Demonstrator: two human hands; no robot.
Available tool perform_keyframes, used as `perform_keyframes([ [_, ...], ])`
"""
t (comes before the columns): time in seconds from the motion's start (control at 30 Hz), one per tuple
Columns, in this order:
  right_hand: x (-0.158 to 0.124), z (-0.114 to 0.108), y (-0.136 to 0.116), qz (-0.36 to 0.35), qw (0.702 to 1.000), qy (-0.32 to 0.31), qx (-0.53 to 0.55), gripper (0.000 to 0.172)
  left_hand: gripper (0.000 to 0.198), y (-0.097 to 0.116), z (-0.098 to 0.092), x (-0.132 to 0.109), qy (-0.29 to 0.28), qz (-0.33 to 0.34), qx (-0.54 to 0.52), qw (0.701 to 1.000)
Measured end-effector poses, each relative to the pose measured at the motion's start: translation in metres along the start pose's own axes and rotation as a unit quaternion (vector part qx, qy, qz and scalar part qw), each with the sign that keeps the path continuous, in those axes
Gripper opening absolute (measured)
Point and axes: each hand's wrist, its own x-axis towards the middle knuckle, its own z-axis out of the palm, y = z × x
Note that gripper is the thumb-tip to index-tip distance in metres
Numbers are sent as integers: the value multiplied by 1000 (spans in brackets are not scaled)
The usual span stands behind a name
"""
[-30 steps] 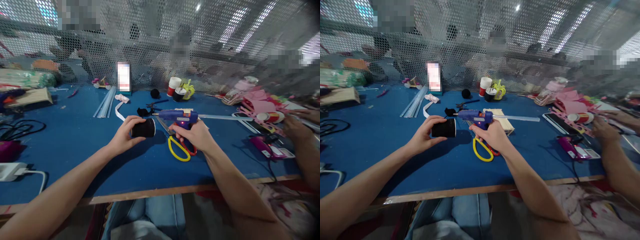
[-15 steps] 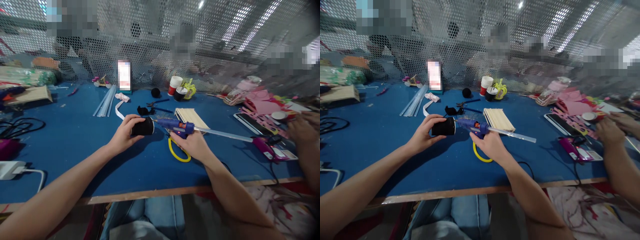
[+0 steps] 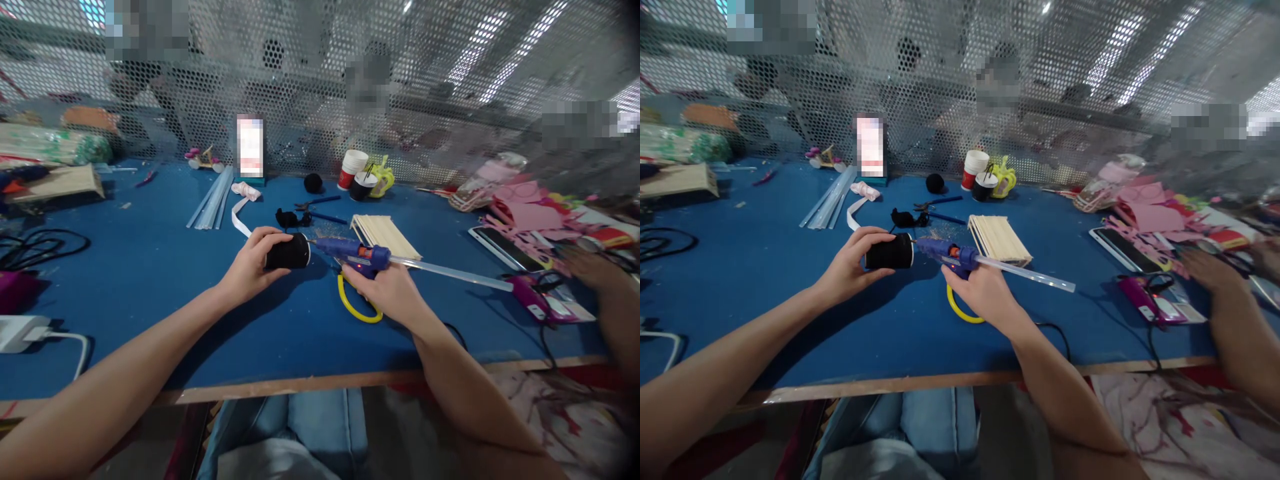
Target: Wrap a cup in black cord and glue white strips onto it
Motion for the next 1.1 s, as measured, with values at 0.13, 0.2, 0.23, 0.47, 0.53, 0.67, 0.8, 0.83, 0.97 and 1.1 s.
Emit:
perform_keyframes([
  [0.13, -1, -1, 4, -59, 996, -7, -72, 37, 51, -1, 0, 0, 4, -1, 10, 1000],
  [0.2, -1, 0, 6, -70, 993, -6, -96, 38, 51, 0, 0, 0, 2, 1, 15, 1000],
  [0.23, -2, 1, 7, -68, 993, -6, -98, 38, 51, 0, 1, 0, 1, 3, 16, 1000],
  [0.47, 1, 3, 1, 47, 998, 24, 32, 29, 47, 2, 0, 0, -7, 31, 33, 999],
  [0.53, 2, 0, -2, 77, 995, 21, 57, 29, 47, 1, 0, 0, -5, 30, 37, 999],
  [0.67, 3, -4, -3, 65, 997, 0, 45, 31, 48, 1, -1, 0, -9, 24, 35, 999],
  [0.8, 3, -3, -2, 53, 996, 18, 65, 30, 47, 1, -1, 1, -12, 27, 27, 999],
  [0.83, 3, -3, -2, 63, 995, 24, 72, 30, 47, 1, -1, 1, -12, 24, 24, 999],
  [0.97, 0, -5, -1, 30, 999, -9, 14, 33, 50, 2, -2, 1, -14, 1, 5, 1000],
  [1.1, -3, -6, 4, -45, 996, -26, -69, 38, 51, 0, -2, 0, -13, -20, -15, 1000],
])
